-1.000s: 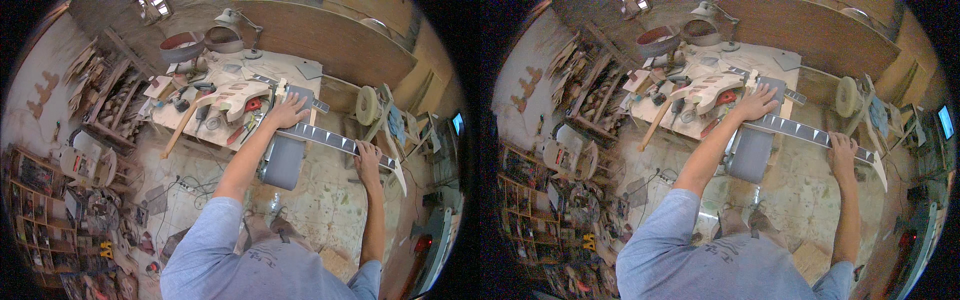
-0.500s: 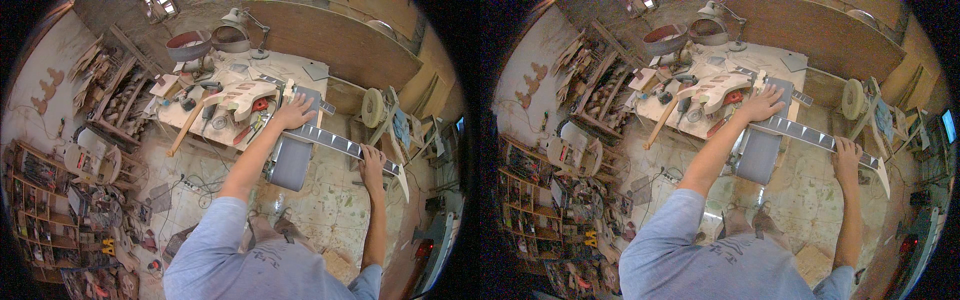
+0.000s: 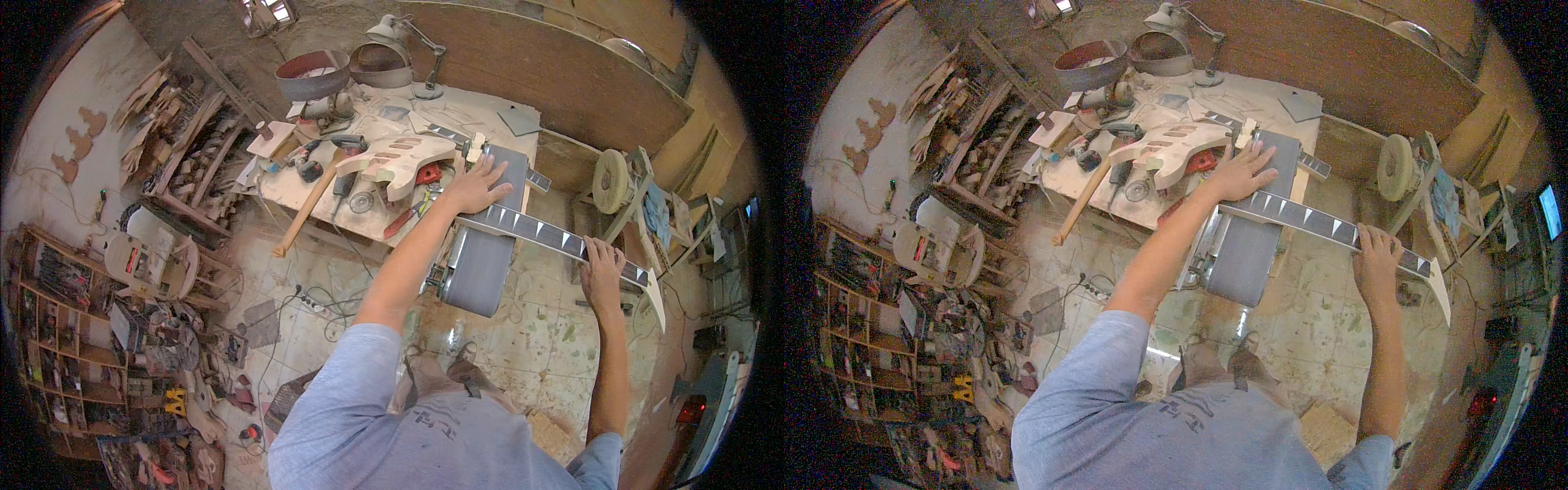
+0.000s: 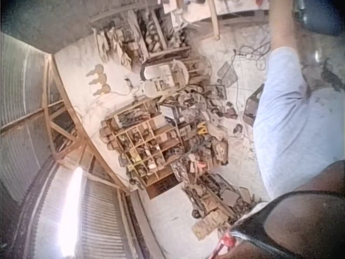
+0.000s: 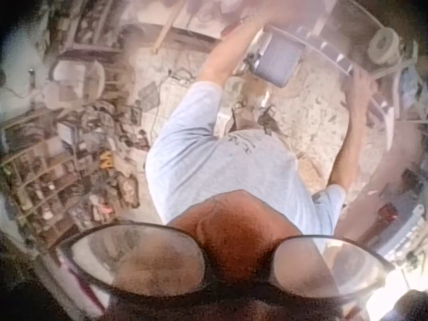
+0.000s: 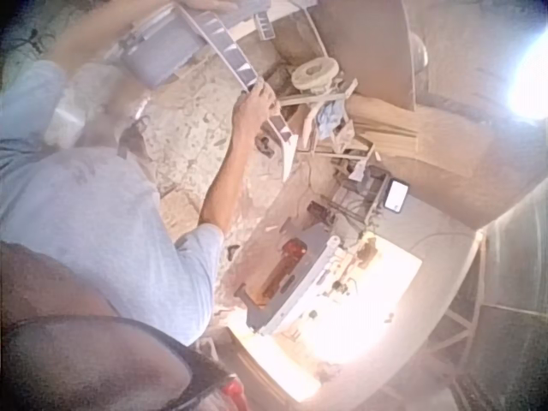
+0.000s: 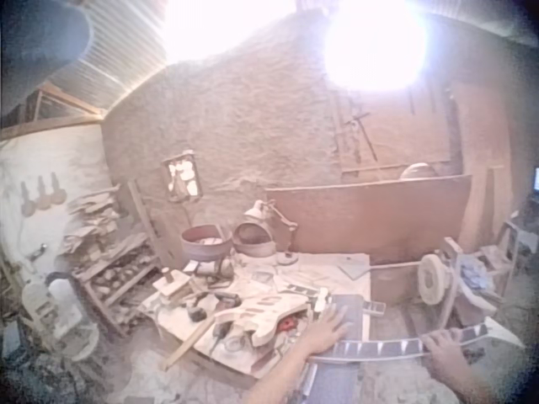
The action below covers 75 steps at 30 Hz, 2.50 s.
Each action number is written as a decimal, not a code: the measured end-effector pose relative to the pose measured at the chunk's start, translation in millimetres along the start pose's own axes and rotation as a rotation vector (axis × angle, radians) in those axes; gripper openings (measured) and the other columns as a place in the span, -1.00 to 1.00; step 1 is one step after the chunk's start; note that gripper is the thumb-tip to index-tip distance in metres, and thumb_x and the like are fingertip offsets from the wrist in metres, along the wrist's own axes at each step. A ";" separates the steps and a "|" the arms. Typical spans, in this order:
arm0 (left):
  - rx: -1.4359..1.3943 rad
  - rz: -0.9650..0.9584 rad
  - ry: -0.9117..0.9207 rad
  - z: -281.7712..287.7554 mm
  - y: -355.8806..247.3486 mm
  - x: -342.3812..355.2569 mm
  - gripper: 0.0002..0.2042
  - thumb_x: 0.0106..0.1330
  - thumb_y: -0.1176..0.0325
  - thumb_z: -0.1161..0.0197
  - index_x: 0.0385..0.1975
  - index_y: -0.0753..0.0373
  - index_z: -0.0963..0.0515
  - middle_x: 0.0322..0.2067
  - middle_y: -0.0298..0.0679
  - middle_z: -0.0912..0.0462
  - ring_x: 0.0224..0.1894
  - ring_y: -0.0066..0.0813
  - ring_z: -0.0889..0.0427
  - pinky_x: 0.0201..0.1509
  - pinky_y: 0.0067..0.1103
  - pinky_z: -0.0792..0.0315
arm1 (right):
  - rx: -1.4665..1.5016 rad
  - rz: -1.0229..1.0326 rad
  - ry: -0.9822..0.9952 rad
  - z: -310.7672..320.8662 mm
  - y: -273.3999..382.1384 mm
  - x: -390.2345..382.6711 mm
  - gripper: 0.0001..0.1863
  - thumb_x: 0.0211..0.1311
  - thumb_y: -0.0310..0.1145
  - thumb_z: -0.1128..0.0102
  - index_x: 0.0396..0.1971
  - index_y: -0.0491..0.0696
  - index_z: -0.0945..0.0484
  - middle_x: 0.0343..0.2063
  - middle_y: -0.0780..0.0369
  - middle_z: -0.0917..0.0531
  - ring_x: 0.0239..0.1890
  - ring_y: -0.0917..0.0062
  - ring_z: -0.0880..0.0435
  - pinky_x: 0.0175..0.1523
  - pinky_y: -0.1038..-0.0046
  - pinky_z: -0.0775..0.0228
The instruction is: The person shapes the back of a guitar neck using a belt sander, then fits the neck into the pocket of the guitar body.
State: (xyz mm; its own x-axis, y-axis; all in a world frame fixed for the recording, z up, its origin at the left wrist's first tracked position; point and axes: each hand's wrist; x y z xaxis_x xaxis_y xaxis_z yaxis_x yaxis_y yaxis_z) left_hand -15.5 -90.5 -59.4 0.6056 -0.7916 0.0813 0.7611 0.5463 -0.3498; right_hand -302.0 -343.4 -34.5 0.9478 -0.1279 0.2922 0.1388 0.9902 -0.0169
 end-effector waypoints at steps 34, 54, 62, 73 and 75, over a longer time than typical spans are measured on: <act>0.020 0.040 0.048 -1.2 -8.9 12.9 -0.10 0.38 -0.44 0.12 0.59 -0.02 0.02 0.58 0.01 0.10 0.64 -0.10 0.21 0.60 0.05 0.39 | -0.064 -0.018 -0.172 -26.9 -13.3 9.3 -0.42 0.19 -0.44 -0.25 0.27 -0.03 -0.43 0.18 0.20 -0.53 0.31 0.30 -0.43 0.41 -0.02 -0.04; 0.028 0.067 0.008 -22.0 -29.8 38.0 -0.14 0.43 -0.44 0.25 0.60 -0.04 0.05 0.58 0.02 0.10 0.63 -0.05 0.19 0.58 0.11 0.41 | -0.146 0.045 -0.129 -18.8 -61.6 29.0 -0.48 0.15 -0.50 -0.24 0.17 0.03 -0.51 0.06 0.26 -0.59 0.26 0.36 -0.47 0.42 -0.05 -0.06; 0.009 0.093 0.013 -13.6 -26.0 32.2 -0.17 0.44 -0.42 0.24 0.60 -0.06 0.04 0.58 0.01 0.10 0.63 -0.07 0.20 0.58 0.08 0.45 | -0.116 0.066 -0.091 -20.6 -58.2 38.5 -0.47 0.13 -0.53 -0.26 0.17 0.05 -0.52 0.07 0.27 -0.59 0.28 0.37 -0.47 0.41 -0.05 -0.06; 0.016 0.100 0.019 -8.4 -9.6 24.9 -0.12 0.41 -0.48 0.28 0.60 -0.04 0.04 0.58 0.01 0.07 0.63 -0.06 0.20 0.59 0.08 0.37 | -0.048 0.056 -0.117 -27.4 -44.4 42.4 -0.49 0.15 -0.52 -0.26 0.16 0.03 -0.51 0.09 0.24 -0.60 0.26 0.35 -0.48 0.41 -0.10 -0.03; 0.024 0.109 0.037 -8.6 -7.2 23.3 -0.13 0.41 -0.47 0.29 0.60 -0.05 0.05 0.58 0.00 0.07 0.63 -0.06 0.20 0.58 0.09 0.37 | -0.067 0.045 -0.091 -27.2 -41.5 43.5 -0.47 0.13 -0.51 -0.28 0.17 0.03 -0.50 0.09 0.24 -0.60 0.26 0.35 -0.48 0.42 -0.09 -0.03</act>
State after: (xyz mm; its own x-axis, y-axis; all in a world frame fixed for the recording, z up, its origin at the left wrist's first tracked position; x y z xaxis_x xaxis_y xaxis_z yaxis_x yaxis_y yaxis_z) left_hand -8.9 -115.3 -63.0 0.6764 -0.7365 0.0091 0.6967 0.6358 -0.3321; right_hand -258.7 -391.6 -47.1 0.9238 -0.0752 0.3754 0.1190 0.9884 -0.0948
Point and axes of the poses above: each hand's wrist, its own x-axis towards the middle knuckle, its own z-axis out of the back of the hand, y = z × x
